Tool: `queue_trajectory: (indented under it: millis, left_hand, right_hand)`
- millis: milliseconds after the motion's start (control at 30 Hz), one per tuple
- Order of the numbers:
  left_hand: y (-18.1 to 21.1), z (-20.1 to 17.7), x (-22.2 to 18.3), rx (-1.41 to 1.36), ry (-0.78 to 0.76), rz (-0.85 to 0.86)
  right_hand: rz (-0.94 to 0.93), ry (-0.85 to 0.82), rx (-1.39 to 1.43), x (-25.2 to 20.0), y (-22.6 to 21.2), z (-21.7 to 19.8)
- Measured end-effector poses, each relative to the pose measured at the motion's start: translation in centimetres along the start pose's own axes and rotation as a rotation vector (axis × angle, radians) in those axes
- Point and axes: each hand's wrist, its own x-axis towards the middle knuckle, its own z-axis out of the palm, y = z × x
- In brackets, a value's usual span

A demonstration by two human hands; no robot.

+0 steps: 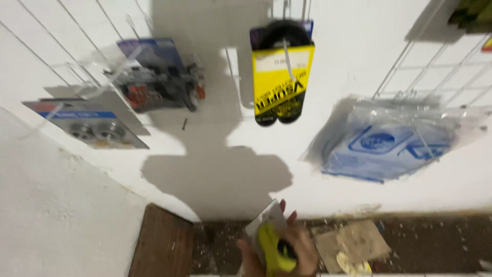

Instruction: The person cleans a motorcycle part package with a yellow cloth in a parts room.

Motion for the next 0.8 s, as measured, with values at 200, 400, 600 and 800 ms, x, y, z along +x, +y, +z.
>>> queue_trajectory:
  millis: [200, 400, 600, 800]
  left_hand:
    - [1.4, -1.1, 4.1, 0.072, -0.011, -0.006]
    - [1.8, -1.1, 4.7, -0.069, -0.104, 0.022]
    - [4.2, -0.9, 5.4, 0.062, 0.019, 0.013]
    - [3.6, -4.6, 3.0, 0.319, 0.228, -0.059]
  right_hand:
    - [0.245, 0.125, 0.099, 5.3, -6.8, -1.9]
    - [-0.025, 0.057, 0.154, 7.2, -9.9, -2.4]
    - [0.097, 0.048, 0.183, 6.2, -8.2, -0.7]
    - [0.072, -0.005, 0.152, 10.1, -11.1, -0.6]
